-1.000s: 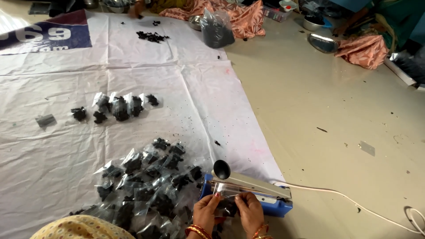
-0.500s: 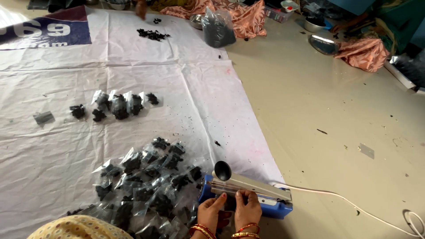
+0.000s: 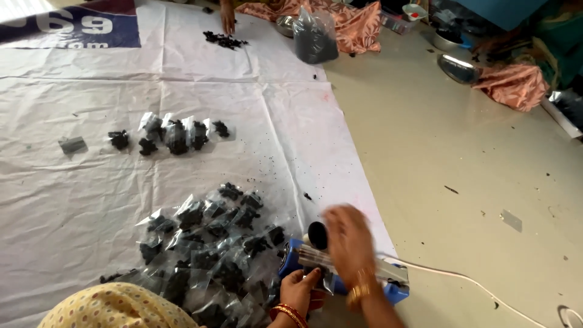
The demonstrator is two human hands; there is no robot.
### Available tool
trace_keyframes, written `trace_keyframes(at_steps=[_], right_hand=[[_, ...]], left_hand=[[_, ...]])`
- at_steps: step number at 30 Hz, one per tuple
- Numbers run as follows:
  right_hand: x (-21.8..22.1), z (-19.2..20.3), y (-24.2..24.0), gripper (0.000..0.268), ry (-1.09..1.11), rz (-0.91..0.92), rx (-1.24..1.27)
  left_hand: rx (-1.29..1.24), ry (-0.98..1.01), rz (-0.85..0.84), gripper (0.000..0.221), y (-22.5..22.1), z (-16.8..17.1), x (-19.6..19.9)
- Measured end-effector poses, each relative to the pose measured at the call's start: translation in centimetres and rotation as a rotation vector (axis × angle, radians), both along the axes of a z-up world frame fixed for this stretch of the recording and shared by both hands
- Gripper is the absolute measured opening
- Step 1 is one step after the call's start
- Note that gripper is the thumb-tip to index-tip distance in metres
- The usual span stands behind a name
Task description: Sealing small plastic components into individual plastic bags using a heat sealer.
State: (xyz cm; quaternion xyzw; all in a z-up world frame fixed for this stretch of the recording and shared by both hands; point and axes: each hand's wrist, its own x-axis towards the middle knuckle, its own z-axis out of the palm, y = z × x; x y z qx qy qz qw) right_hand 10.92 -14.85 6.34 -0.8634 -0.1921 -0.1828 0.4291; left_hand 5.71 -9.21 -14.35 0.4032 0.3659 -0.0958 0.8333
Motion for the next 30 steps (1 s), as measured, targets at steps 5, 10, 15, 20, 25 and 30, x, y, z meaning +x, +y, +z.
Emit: trace_keyframes(at_steps=[5,10,15,20,25,30], right_hand=[[4.5,-1.5,3.7,0.051,0.059,0.449,-0.404],[5.4,-4.4,4.3,0.059,0.165,0.467,-0.405],[6.2,-7.0,4.5,0.059,0.178,0.498,-0.422],[6.6,-7.9,4.5,0.055,0.173,0.516,-0.377],[6.4,-8.3,4.5,0.055,0.146,0.535,-0.402],[6.1,-8.0,4.8,0.054,0.270,0.488,-0.457]], left_hand=[[-0.020,-0.044,-0.011,0.026,-0.4,-1.7,1.1],[0.048,-0.063,-0.014,0.030,-0.6,-1.6,1.0],[0.025,-0.059,0.004,0.026,-1.0,-1.7,1.1],[0.055,-0.037,-0.010,0.026,-0.7,-0.6,0.7],[0.064,-0.038,0.017,0.027,-1.2,-1.4,0.9],[0.100,-0.042,0.022,0.036,-1.2,-2.0,0.5]])
